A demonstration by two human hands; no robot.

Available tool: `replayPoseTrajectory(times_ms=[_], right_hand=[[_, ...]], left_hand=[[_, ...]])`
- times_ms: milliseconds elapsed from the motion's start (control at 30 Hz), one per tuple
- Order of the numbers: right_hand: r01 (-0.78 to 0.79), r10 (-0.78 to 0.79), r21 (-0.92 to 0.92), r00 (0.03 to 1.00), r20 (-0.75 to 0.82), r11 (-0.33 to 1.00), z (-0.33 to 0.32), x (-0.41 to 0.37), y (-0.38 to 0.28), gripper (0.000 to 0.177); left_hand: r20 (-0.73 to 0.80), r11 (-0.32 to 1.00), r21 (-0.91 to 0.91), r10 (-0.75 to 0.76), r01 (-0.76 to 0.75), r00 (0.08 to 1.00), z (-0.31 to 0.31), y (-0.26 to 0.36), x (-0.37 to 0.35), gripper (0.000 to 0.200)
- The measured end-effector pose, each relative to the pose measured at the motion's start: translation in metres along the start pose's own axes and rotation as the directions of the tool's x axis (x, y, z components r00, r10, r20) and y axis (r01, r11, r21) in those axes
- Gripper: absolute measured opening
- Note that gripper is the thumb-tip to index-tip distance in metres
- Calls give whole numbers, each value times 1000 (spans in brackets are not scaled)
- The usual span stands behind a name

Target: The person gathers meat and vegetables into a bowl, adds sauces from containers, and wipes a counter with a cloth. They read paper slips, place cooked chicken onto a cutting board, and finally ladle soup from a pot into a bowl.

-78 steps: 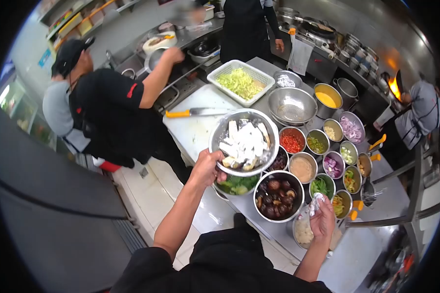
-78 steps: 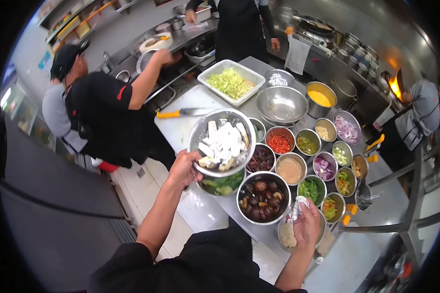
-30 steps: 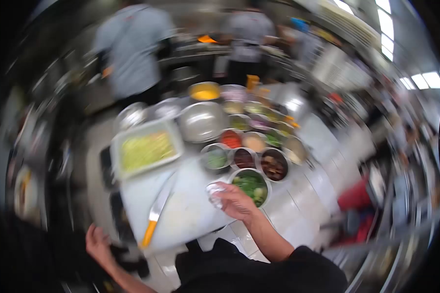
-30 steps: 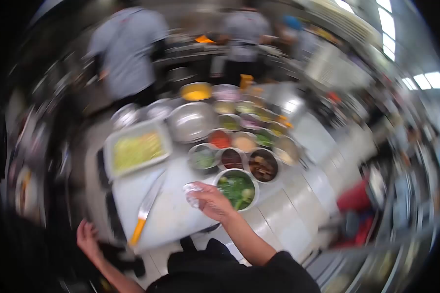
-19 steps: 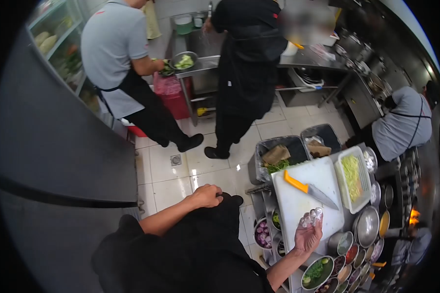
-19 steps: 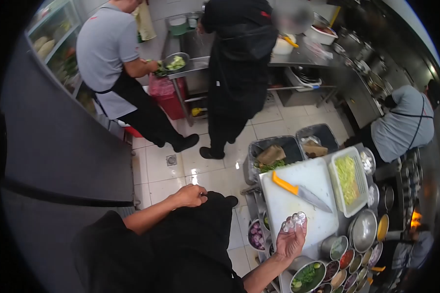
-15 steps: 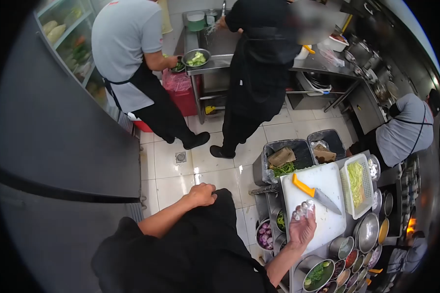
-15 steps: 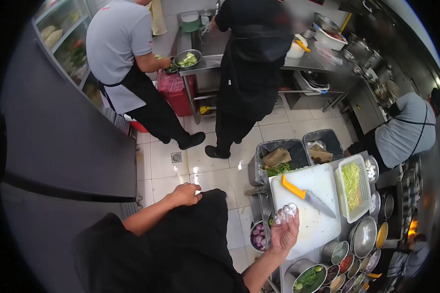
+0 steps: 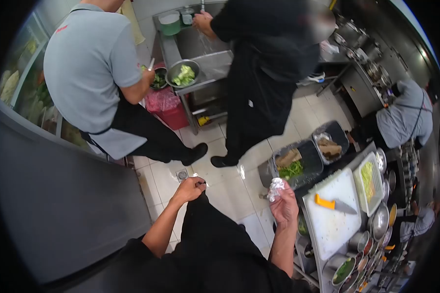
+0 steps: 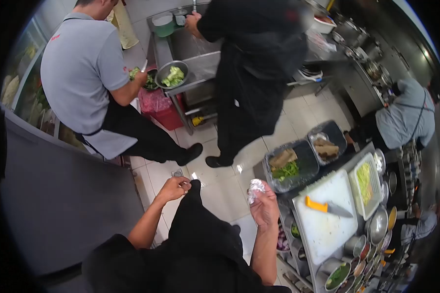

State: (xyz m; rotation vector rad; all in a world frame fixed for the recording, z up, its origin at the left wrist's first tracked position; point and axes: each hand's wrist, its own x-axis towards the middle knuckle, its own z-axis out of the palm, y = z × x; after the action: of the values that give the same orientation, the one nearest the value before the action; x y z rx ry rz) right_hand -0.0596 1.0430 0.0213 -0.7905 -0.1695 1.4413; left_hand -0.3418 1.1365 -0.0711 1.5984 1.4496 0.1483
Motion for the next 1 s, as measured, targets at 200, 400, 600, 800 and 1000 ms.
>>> replayPoseTrajectory(times_ms=[200,400,600,800,1000], right_hand=[[-158,191,-164,959,208,974,126,113,61,25],[-5,38,-75,895,444,997,295,268,62,26],[141,-110,-80,945,309,987,392,481,73,20],[24,-34,-312,999,-26,950,392,657,112,16],[-12,-83,-434,977,-199,901,355,813,117,22]], left_hand=[[-224,999,7,-46,49,973,-69,-60,33,35],[-70,959,93,-262,268,962,-92,-142,15,40],[-152,868,-18,-493,496,857,-80,-232,-10,39],[-127,492,-749,-764,443,633,-24,-299,-61,15],[-239,566,-719,-747,404,620,-124,-216,46,16]])
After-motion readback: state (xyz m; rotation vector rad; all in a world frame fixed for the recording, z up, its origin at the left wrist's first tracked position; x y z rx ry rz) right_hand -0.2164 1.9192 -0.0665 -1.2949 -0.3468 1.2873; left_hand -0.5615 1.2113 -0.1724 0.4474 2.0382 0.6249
